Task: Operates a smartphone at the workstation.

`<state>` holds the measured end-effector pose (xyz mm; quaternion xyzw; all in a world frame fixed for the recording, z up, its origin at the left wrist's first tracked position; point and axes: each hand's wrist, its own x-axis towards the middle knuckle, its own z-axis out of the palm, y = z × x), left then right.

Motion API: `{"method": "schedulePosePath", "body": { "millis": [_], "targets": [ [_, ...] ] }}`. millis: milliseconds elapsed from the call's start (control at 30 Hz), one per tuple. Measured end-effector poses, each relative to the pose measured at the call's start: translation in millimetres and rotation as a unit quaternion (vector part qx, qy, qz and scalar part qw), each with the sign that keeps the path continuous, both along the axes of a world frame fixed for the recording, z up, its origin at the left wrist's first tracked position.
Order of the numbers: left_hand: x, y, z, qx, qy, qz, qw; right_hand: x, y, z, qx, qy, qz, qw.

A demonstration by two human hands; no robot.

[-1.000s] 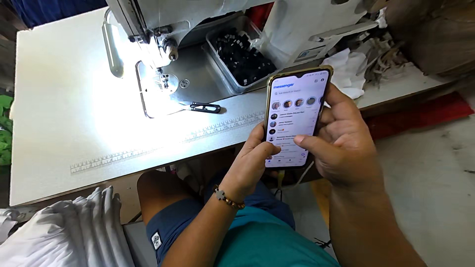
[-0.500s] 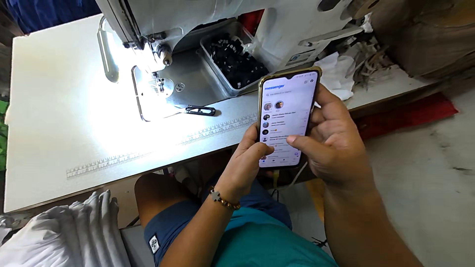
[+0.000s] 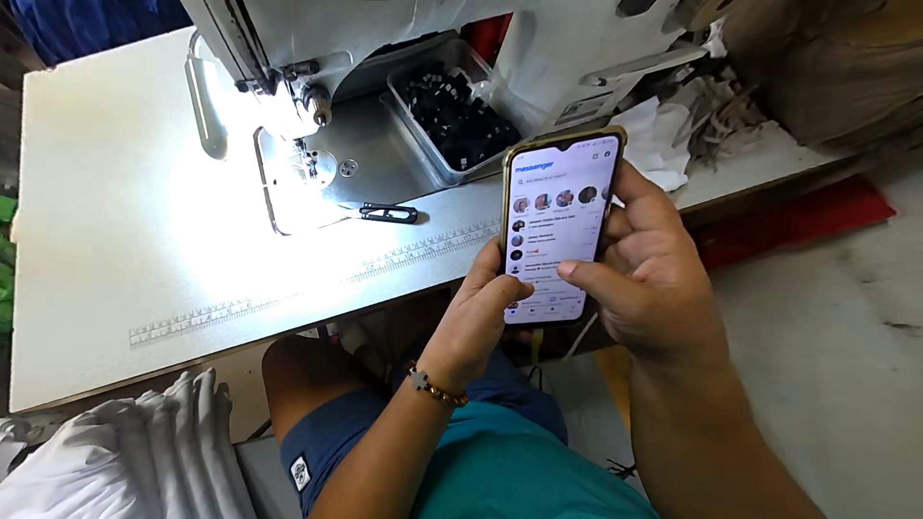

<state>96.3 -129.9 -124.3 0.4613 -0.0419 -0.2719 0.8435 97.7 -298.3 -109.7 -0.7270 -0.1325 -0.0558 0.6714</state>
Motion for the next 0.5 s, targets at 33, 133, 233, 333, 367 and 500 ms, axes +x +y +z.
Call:
{"method": "schedulePosePath", "body": {
  "millis": [33,133,233,333,367,500],
  "targets": [
    [0.0,-0.1,-0.1,-0.001,-0.001,0.000,1.000,-0.1,0.2,-0.1,0.001,0.002,-0.002,1.000],
    [-0.1,-0.1,-0.3,0.000,-0.001,-0.002,1.000,-0.4,0.5,-0.4,0.001,0.007,-0.005,1.000],
    [-0.1,0.2,-0.6,0.000,0.001,-0.003,1.000,-0.1,0.0,-1.1,0.005,0.005,0.000,1.000],
    [-0.5,0.4,-1.1,0.000,0.000,-0.002,1.000,-0.8,0.2,-0.8,0.004,0.007,0.000,1.000],
    [-0.6,0.5,-1.5,-0.001,0.000,-0.002,1.000,-0.9,0.1,-0.9,0.005,0.006,0.001,1.000],
    [-1.7,0.3,-1.9,-0.006,0.003,-0.001,1.000,-1.1,-0.4,-2.4,0.009,0.003,0.004,1.000]
  ]
}}
